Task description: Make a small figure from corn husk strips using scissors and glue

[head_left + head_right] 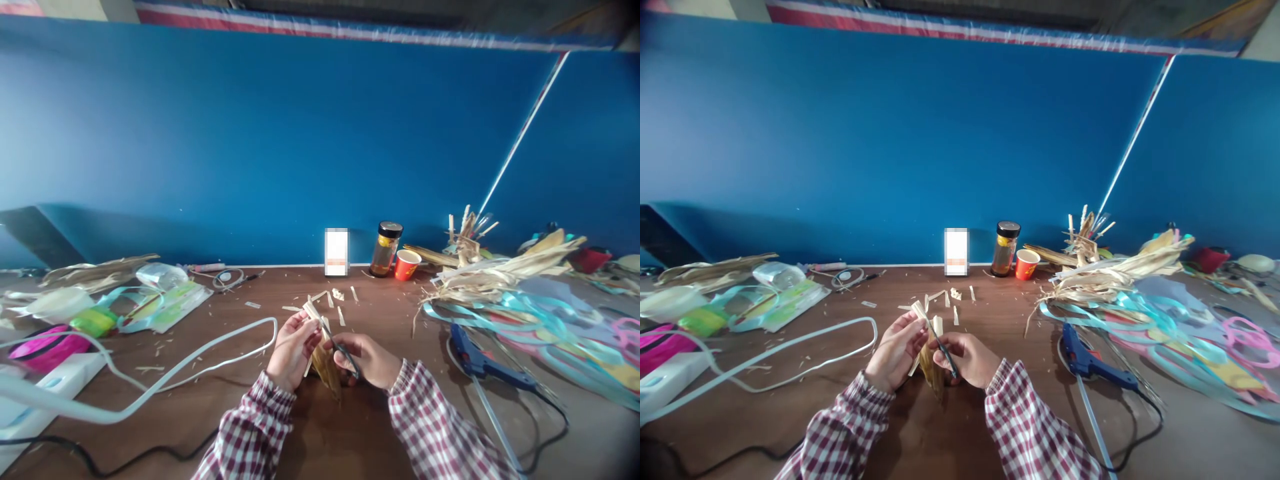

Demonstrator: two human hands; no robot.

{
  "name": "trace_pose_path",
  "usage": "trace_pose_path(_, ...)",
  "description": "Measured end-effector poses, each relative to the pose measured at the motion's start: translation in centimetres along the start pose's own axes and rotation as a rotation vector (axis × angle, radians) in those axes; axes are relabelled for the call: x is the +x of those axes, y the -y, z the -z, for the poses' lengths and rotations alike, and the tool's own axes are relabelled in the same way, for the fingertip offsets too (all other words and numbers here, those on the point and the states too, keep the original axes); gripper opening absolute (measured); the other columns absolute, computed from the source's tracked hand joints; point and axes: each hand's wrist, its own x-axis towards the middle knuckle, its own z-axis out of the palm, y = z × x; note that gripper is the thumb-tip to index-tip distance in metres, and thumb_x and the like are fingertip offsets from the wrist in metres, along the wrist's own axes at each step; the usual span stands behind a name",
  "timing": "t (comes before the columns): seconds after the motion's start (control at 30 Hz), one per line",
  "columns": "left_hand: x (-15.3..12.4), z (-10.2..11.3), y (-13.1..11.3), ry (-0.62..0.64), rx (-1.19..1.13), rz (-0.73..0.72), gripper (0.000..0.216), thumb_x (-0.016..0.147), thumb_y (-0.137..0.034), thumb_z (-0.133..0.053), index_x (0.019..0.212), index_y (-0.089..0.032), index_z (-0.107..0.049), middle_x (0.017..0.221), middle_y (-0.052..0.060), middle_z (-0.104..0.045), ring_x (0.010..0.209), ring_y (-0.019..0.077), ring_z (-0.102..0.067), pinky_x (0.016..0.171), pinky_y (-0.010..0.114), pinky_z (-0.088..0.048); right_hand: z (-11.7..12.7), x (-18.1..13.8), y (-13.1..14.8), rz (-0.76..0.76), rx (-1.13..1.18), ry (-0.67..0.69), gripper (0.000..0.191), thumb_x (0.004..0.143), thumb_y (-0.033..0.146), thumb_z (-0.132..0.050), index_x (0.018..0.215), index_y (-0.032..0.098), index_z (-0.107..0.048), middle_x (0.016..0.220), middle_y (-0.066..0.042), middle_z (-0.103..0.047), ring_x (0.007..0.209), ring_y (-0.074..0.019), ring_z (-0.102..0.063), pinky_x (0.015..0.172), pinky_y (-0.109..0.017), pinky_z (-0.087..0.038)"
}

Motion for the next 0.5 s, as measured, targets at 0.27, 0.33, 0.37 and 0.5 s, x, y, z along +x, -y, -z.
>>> trace_pose_path(0.27, -0.01, 0.03, 0.09, -0.009, -0.013, 0.01, 0.023, 0.067, -0.009, -0.071, 0.084, -0.015, -0.057, 0.073, 0.001, -0.063, 0.057, 0.0069, -0.059, 0.054, 0.015, -0.052, -0.28, -0.06, 0.24, -0.008, -0.034, -0.041, 0.045, 0.073, 0.052, -0.063, 0.101, 0.018, -0.059, 0.066, 0.003, -0.046, 0.054, -0.0075, -0.043, 0.045, -0.019, -0.045)
trace_pose_path(0.33, -0.02, 0.08, 0.15, -0.003, -0.014, 0.007, 0.023, 0.067, -0.009, -0.071, 0.084, -0.015, -0.057, 0.073, 0.001, -0.063, 0.057, 0.0069, -0.059, 0.054, 0.016, -0.052, -0.3, -0.12, 0.34, -0.016, -0.033, -0.045, 0.046, 0.072, 0.053, -0.063, 0.101, 0.018, -0.06, 0.064, 0.004, -0.045, 0.053, -0.0075, -0.043, 0.044, -0.019, -0.045)
trace_pose_path(0.37, -0.03, 0.1, 0.16, 0.0, -0.013, 0.007, 0.023, 0.067, -0.01, -0.071, 0.083, -0.015, -0.057, 0.073, 0.001, -0.062, 0.057, 0.0068, -0.059, 0.054, 0.016, -0.052, -0.3, -0.15, 0.36, -0.016, -0.035, -0.046, 0.046, 0.072, 0.053, -0.063, 0.101, 0.018, -0.06, 0.064, 0.004, -0.045, 0.053, -0.0076, -0.044, 0.043, -0.018, -0.044)
trace_pose_path(0.5, 0.02, 0.12, 0.16, 0.002, -0.01, 0.003, 0.023, 0.067, -0.01, -0.072, 0.083, -0.015, -0.057, 0.074, 0.001, -0.062, 0.058, 0.007, -0.059, 0.055, 0.016, -0.052, -0.29, -0.22, 0.37, -0.004, -0.057, -0.053, 0.046, 0.073, 0.053, -0.062, 0.102, 0.018, -0.06, 0.064, 0.004, -0.045, 0.051, -0.0071, -0.043, 0.041, -0.018, -0.044)
